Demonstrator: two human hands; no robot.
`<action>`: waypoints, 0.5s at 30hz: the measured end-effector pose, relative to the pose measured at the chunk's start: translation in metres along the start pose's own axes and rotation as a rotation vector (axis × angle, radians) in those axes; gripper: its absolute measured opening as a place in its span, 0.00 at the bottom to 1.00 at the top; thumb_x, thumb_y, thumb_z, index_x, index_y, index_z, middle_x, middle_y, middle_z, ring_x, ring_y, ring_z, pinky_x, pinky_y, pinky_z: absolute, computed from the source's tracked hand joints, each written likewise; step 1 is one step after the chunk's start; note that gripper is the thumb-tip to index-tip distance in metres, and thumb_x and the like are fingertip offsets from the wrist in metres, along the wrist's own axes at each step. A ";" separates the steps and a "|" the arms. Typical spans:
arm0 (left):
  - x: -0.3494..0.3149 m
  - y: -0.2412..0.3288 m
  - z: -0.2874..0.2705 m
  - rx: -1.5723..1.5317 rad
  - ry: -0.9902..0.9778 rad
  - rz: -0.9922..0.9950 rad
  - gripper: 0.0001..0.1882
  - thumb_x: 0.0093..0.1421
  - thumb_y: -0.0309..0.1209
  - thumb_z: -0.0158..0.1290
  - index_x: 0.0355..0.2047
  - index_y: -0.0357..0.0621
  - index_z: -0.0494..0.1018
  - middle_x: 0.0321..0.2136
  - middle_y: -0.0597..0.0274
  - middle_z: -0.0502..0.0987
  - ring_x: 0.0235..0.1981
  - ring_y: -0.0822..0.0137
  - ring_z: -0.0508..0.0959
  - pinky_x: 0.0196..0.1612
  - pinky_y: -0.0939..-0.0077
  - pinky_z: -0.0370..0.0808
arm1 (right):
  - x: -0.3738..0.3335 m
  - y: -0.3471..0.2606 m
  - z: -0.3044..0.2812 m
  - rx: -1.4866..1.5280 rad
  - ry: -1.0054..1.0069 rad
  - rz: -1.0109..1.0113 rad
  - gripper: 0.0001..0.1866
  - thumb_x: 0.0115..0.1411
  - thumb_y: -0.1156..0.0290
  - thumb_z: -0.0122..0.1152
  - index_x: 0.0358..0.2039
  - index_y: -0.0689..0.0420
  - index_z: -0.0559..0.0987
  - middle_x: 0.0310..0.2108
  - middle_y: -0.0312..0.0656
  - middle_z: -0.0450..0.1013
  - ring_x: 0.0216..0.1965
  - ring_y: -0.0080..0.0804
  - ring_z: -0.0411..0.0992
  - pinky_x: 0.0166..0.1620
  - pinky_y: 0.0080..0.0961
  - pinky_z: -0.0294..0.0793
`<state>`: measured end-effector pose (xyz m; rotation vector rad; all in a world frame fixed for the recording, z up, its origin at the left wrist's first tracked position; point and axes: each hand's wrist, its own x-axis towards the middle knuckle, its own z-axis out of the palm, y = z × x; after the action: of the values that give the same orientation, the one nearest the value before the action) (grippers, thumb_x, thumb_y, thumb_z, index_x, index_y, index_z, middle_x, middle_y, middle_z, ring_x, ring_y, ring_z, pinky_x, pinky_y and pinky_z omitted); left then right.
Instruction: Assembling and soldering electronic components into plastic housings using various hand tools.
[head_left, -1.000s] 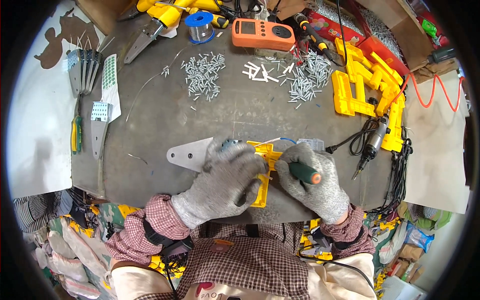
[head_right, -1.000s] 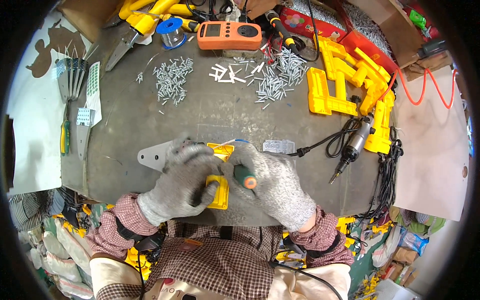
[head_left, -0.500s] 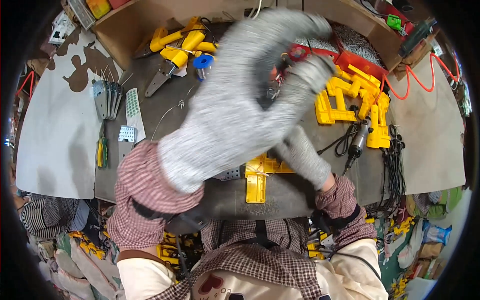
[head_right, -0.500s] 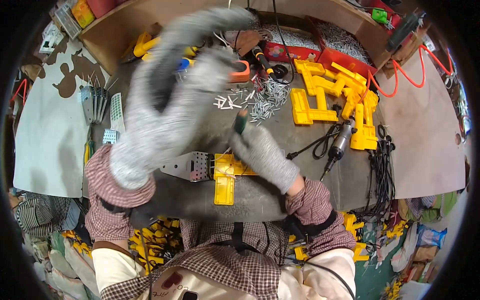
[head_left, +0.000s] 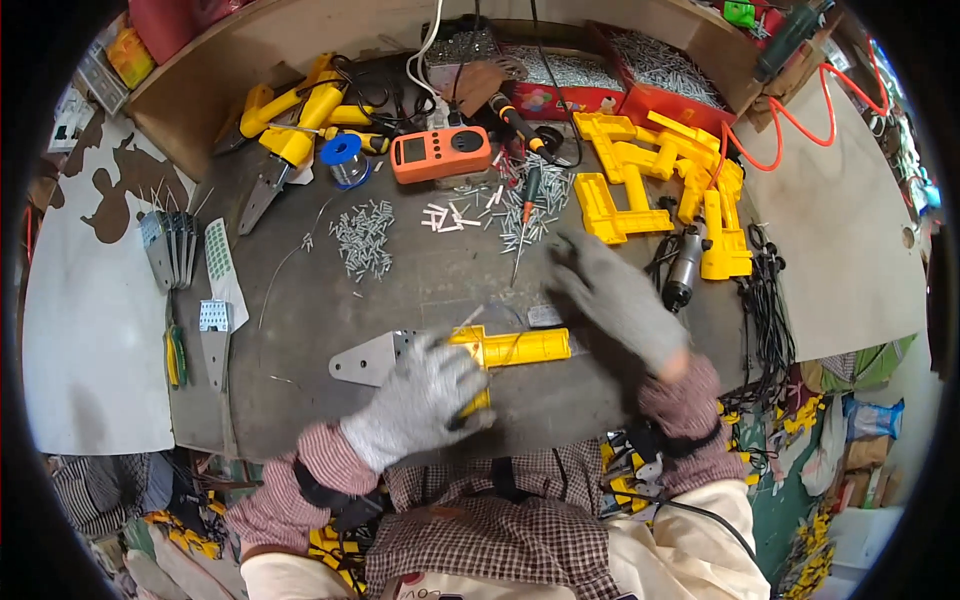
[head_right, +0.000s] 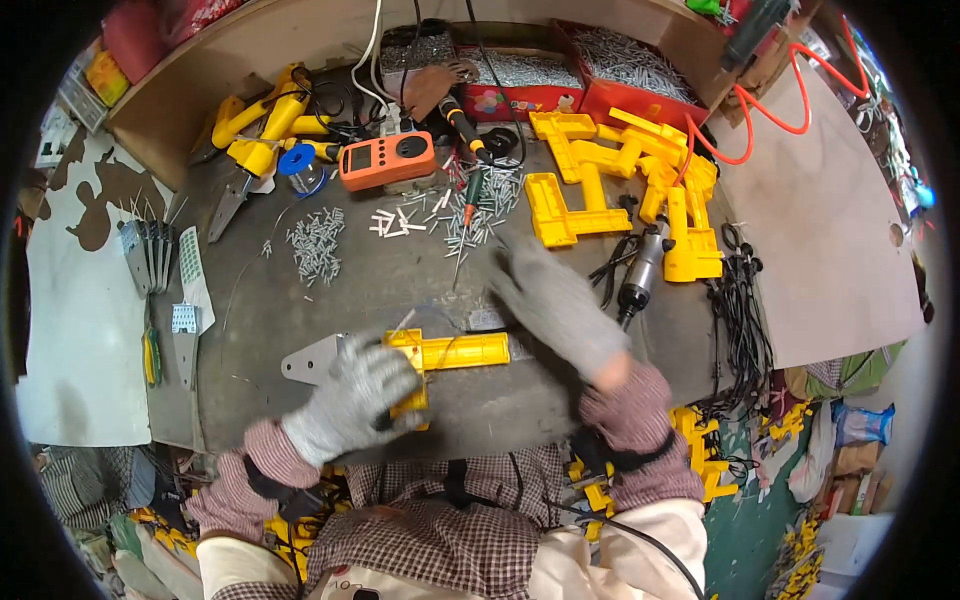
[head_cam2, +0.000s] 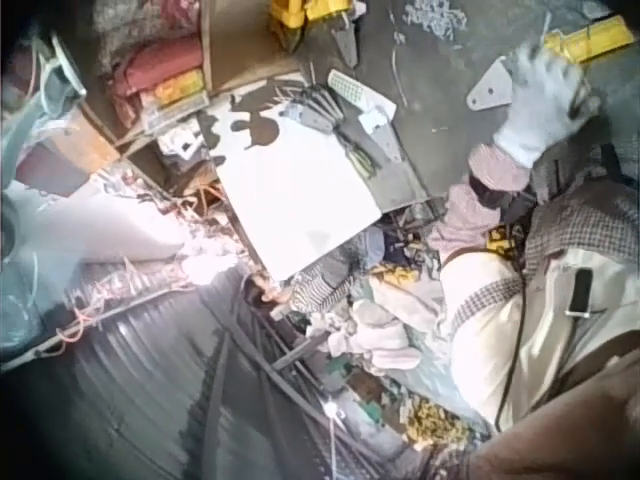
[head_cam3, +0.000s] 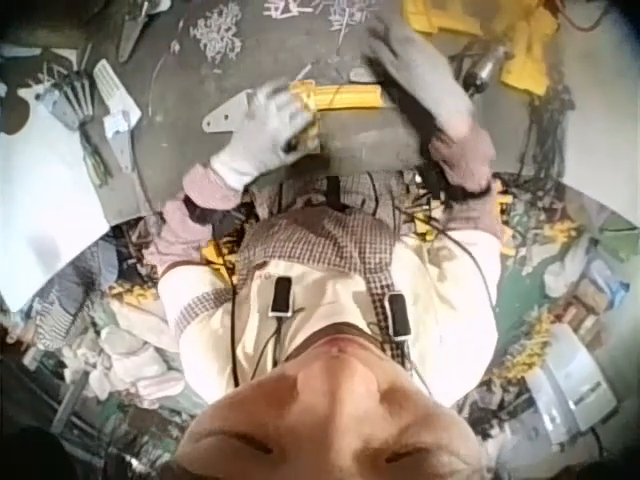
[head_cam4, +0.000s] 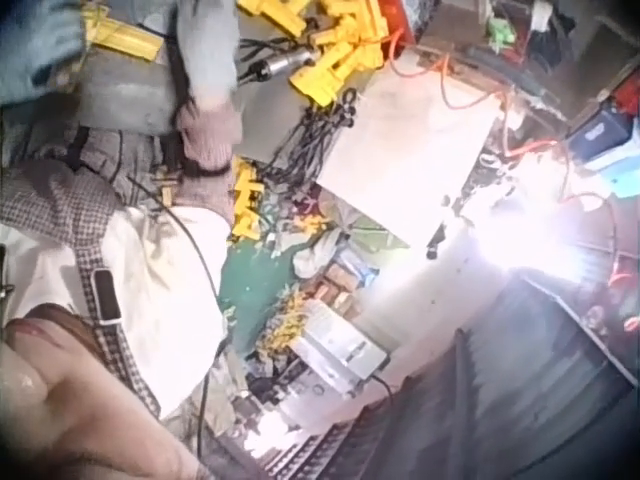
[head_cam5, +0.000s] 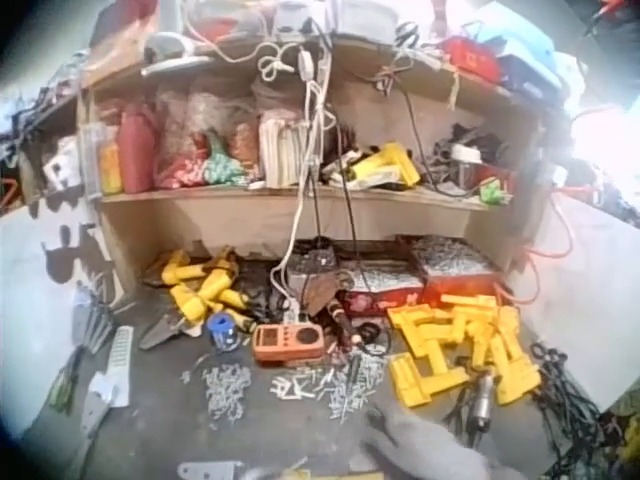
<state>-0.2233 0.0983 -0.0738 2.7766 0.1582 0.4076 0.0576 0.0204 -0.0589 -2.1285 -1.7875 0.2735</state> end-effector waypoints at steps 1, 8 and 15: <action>-0.012 0.000 0.012 0.042 -0.090 -0.010 0.27 0.51 0.45 0.68 0.47 0.45 0.77 0.45 0.56 0.79 0.52 0.56 0.77 0.63 0.45 0.65 | -0.019 0.004 -0.017 -0.018 -0.039 -0.005 0.22 0.64 0.59 0.60 0.55 0.58 0.73 0.49 0.53 0.72 0.49 0.54 0.75 0.51 0.44 0.76; 0.070 0.001 -0.016 -0.034 -0.030 -0.116 0.28 0.55 0.49 0.64 0.48 0.41 0.77 0.41 0.56 0.80 0.43 0.53 0.79 0.59 0.50 0.69 | -0.056 0.017 -0.035 -0.030 -0.106 -0.069 0.13 0.64 0.72 0.58 0.50 0.57 0.76 0.44 0.49 0.71 0.45 0.53 0.75 0.46 0.41 0.77; 0.014 0.001 0.006 0.330 0.069 -0.110 0.16 0.52 0.38 0.65 0.42 0.54 0.81 0.44 0.61 0.77 0.50 0.58 0.75 0.61 0.48 0.67 | -0.080 0.009 0.001 0.027 -0.143 -0.155 0.16 0.63 0.69 0.59 0.52 0.51 0.77 0.42 0.45 0.74 0.44 0.46 0.76 0.48 0.39 0.76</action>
<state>-0.2082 0.0979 -0.0751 3.0571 0.4284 0.4873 0.0505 -0.0587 -0.0694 -1.9834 -2.0046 0.4163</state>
